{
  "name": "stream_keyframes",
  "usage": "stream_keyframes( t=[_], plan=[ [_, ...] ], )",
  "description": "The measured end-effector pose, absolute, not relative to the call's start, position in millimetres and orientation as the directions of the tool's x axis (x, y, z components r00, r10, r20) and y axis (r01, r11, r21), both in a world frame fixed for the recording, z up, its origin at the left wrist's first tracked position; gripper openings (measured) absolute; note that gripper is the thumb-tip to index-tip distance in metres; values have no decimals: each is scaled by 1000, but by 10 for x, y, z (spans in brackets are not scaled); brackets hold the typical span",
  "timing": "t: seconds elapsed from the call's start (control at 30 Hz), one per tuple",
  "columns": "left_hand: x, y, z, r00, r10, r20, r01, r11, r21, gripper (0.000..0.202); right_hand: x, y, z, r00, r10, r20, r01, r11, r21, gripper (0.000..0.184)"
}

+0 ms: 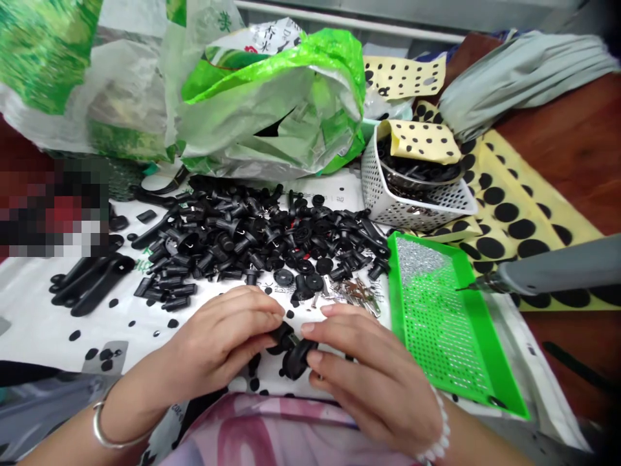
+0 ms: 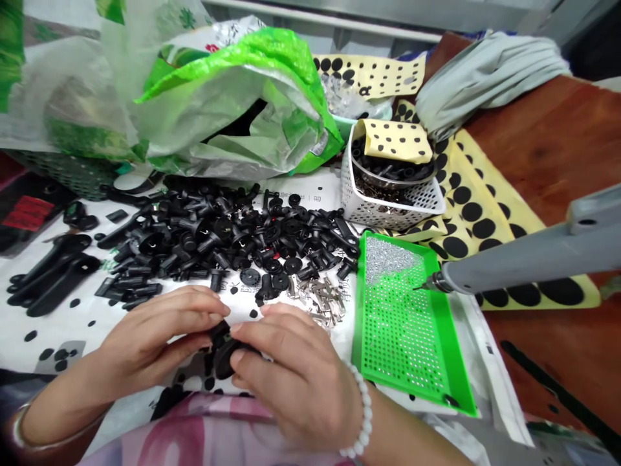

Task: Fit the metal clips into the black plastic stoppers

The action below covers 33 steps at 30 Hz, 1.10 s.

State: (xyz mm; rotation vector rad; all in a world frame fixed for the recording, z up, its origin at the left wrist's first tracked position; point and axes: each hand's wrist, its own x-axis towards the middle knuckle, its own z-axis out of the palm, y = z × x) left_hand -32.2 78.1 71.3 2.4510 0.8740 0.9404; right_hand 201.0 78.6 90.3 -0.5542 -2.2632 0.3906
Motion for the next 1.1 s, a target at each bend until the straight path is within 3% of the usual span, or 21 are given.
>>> stream_keyframes(
  t=[0.13,0.27,0.37,0.43,0.57,0.7,0.9,1.1],
  plan=[
    [-299,766,706,551,662,508,418,-746,519,19,1987,762,879,-550,577,603,252,804,-539,13],
    [-263,737,641,520,673,526,450,-739,501,22,1986,712,798,-555,491,671,302,871,-388,11],
    [-249,727,599,508,701,500,401,-707,582,24,1994,701,756,-554,440,707,279,898,-341,11],
    [-246,730,586,502,715,487,380,-688,618,24,1998,712,756,-523,503,688,251,862,-440,12],
    [-242,741,588,518,700,491,448,-711,542,24,2000,729,799,-468,647,602,195,740,-644,16],
    [-227,735,575,503,705,500,474,-709,522,22,1985,698,810,-448,658,605,236,740,-630,22],
    [-150,725,512,454,696,556,576,-705,413,26,1923,664,689,-241,820,520,218,568,-794,21],
    [-100,763,458,472,742,476,574,-669,473,29,1920,716,679,-362,737,571,218,663,-717,21]
  ],
)
